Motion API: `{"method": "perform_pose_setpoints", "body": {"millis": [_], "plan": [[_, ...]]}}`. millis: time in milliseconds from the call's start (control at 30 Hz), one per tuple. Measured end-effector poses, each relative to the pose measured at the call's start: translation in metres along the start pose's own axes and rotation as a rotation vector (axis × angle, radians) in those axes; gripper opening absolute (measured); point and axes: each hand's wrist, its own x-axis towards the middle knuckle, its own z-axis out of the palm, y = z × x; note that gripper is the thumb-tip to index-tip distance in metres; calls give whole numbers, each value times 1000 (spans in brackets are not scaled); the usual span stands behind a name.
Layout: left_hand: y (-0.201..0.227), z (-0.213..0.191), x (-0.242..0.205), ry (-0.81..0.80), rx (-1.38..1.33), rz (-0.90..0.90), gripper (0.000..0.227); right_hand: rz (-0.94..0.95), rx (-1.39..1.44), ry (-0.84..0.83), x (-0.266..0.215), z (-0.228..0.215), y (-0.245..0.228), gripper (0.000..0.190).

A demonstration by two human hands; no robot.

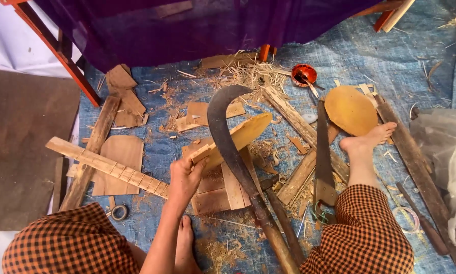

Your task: Shaping a thin piece of wood using a hand saw and a hammer-driven blade.

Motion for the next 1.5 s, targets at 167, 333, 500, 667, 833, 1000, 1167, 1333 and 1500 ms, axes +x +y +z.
{"method": "perform_pose_setpoints", "body": {"millis": [167,333,500,667,833,1000,1167,1333,1500], "plan": [[5,-3,-5,8,28,37,30,-145,742,-133,79,2,46,117],[14,-4,-3,-6,-42,66,9,-119,758,-119,56,2,36,111],[15,-2,0,-24,-19,39,12,-690,-94,-320,-71,2,32,68],[14,-3,-2,-65,5,-66,7,-862,-772,-927,-321,2,48,114],[15,-5,-1,-75,-24,-107,6,-895,-726,-818,-297,21,91,92],[13,1,0,-95,-21,-121,4,-663,-435,-1056,-304,-7,77,63],[27,5,0,-131,-92,-1,10,-970,-412,-942,-304,-2,95,34],[19,8,0,-179,-126,-92,14,-996,-536,-870,-306,0,97,24],[5,14,1,-217,-184,-98,20,-1111,-462,-880,-310,-5,87,14]]}}
